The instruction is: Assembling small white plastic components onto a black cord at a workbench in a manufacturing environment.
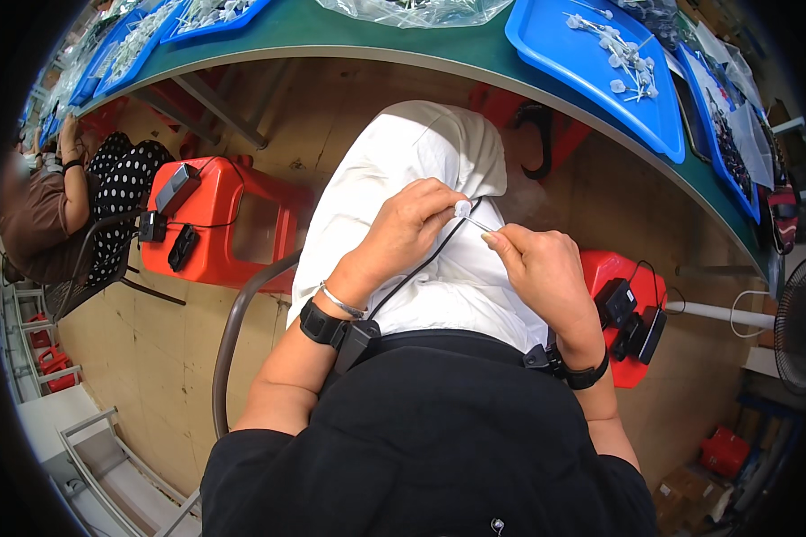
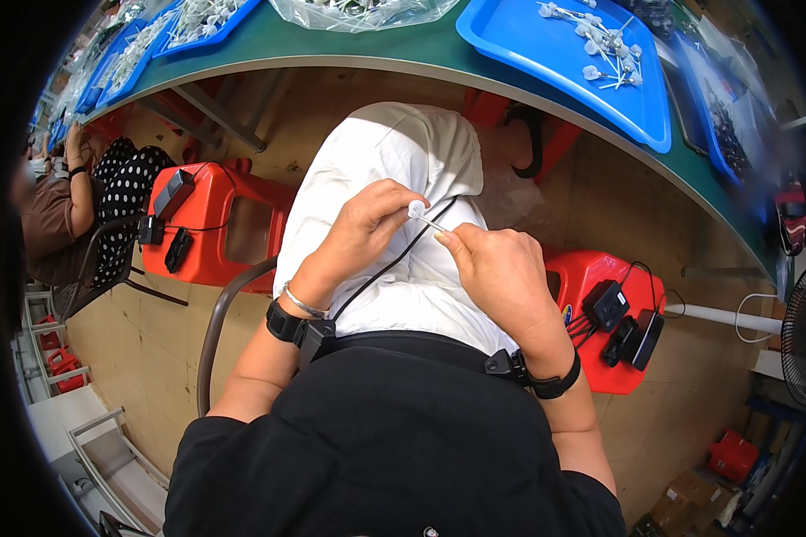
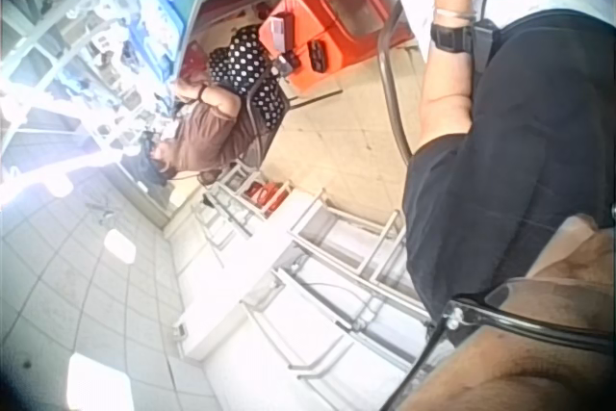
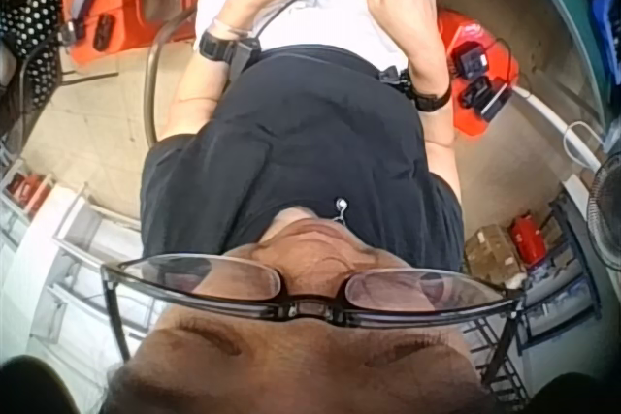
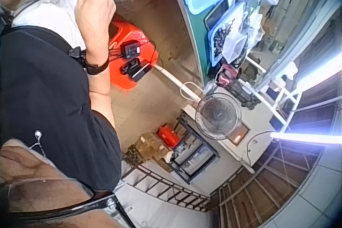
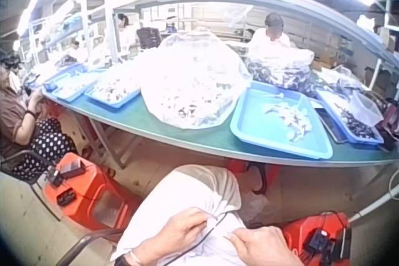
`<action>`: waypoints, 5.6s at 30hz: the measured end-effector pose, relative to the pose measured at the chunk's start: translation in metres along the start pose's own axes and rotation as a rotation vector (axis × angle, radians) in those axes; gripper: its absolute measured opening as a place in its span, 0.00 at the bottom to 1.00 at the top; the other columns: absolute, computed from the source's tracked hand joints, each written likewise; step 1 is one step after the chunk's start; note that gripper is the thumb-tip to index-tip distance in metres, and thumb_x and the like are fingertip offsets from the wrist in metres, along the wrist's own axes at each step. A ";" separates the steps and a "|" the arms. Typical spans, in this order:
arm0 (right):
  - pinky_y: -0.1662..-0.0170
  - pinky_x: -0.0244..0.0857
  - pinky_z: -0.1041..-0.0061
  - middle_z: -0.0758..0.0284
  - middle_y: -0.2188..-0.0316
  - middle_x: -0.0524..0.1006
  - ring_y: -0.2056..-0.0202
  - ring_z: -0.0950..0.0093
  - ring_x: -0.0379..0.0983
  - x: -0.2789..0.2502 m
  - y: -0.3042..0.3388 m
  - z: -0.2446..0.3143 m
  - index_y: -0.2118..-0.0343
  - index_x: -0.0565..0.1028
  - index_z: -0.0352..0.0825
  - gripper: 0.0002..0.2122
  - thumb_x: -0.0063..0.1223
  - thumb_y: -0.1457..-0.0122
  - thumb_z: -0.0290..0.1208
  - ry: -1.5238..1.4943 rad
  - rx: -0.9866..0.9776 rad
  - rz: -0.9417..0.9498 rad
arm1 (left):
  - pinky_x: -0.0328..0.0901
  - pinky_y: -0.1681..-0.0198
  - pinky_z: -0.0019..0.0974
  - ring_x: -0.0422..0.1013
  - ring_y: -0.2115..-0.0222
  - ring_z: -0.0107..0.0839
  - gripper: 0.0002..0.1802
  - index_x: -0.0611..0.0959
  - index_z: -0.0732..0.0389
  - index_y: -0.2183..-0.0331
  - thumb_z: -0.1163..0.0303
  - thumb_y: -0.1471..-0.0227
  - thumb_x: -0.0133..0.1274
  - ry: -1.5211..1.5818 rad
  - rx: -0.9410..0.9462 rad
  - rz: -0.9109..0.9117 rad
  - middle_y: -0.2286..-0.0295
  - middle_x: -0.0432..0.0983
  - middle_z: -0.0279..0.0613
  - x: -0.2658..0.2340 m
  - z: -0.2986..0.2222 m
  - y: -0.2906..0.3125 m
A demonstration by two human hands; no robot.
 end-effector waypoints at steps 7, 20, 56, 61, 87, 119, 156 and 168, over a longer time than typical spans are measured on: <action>0.77 0.63 0.59 0.55 0.87 0.70 0.83 0.53 0.70 -0.002 -0.001 0.002 0.77 0.77 0.34 0.16 0.56 0.35 0.40 -0.040 -0.038 -0.052 | 0.68 0.59 0.36 0.73 0.64 0.37 0.10 0.84 0.62 0.59 0.82 0.44 0.56 -0.003 -0.011 0.008 0.67 0.77 0.41 0.000 0.002 0.000; 0.78 0.62 0.65 0.60 0.84 0.73 0.82 0.60 0.71 0.000 -0.008 -0.003 0.73 0.79 0.35 0.09 0.61 0.40 0.34 -0.154 -0.246 -0.200 | 0.69 0.57 0.31 0.73 0.64 0.27 0.10 0.85 0.65 0.58 0.71 0.35 0.53 0.373 -0.164 0.059 0.63 0.78 0.38 0.003 0.005 0.001; 0.82 0.60 0.70 0.67 0.87 0.71 0.86 0.69 0.69 -0.003 -0.003 0.009 0.73 0.75 0.35 0.10 0.62 0.39 0.34 0.135 -0.347 -0.360 | 0.68 0.59 0.29 0.74 0.65 0.25 0.09 0.86 0.65 0.57 0.74 0.39 0.57 0.303 -0.269 0.001 0.66 0.80 0.37 0.002 0.012 0.003; 0.82 0.60 0.70 0.67 0.87 0.71 0.86 0.68 0.69 -0.004 -0.003 0.010 0.75 0.74 0.35 0.12 0.61 0.38 0.34 0.149 -0.336 -0.358 | 0.68 0.61 0.29 0.74 0.66 0.26 0.08 0.86 0.65 0.59 0.74 0.39 0.57 0.236 -0.219 -0.029 0.67 0.80 0.38 0.001 0.011 0.002; 0.79 0.59 0.76 0.66 0.89 0.70 0.86 0.79 0.65 0.011 -0.003 -0.006 0.68 0.81 0.29 0.11 0.57 0.35 0.33 -0.487 0.198 0.100 | 0.67 0.61 0.30 0.72 0.67 0.25 0.09 0.86 0.65 0.58 0.74 0.39 0.56 0.239 -0.228 -0.044 0.69 0.78 0.38 -0.002 0.009 0.003; 0.80 0.62 0.69 0.66 0.85 0.73 0.84 0.66 0.71 -0.003 -0.002 0.010 0.73 0.76 0.35 0.11 0.61 0.39 0.36 0.122 -0.271 -0.285 | 0.67 0.61 0.29 0.72 0.66 0.24 0.09 0.86 0.65 0.58 0.74 0.39 0.57 0.294 -0.287 0.020 0.67 0.79 0.37 0.004 0.014 0.005; 0.79 0.63 0.70 0.68 0.85 0.71 0.83 0.70 0.72 -0.006 -0.001 0.011 0.72 0.76 0.37 0.10 0.64 0.42 0.37 0.186 -0.337 -0.287 | 0.68 0.48 0.32 0.74 0.56 0.25 0.13 0.84 0.67 0.54 0.74 0.37 0.52 0.602 -0.425 0.168 0.59 0.81 0.38 0.009 0.012 0.008; 0.78 0.61 0.71 0.70 0.86 0.65 0.82 0.73 0.69 -0.013 0.000 0.021 0.77 0.70 0.38 0.13 0.63 0.43 0.36 0.397 -0.391 -0.264 | 0.67 0.55 0.30 0.70 0.63 0.21 0.12 0.84 0.67 0.55 0.72 0.37 0.54 0.552 -0.443 0.231 0.65 0.78 0.34 0.014 0.022 0.012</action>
Point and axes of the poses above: each hand's wrist, its own y-axis away from the middle knuckle, its own x-axis out of the palm, z = x × y, the point moved 6 cm from there along -y, towards the middle knuckle
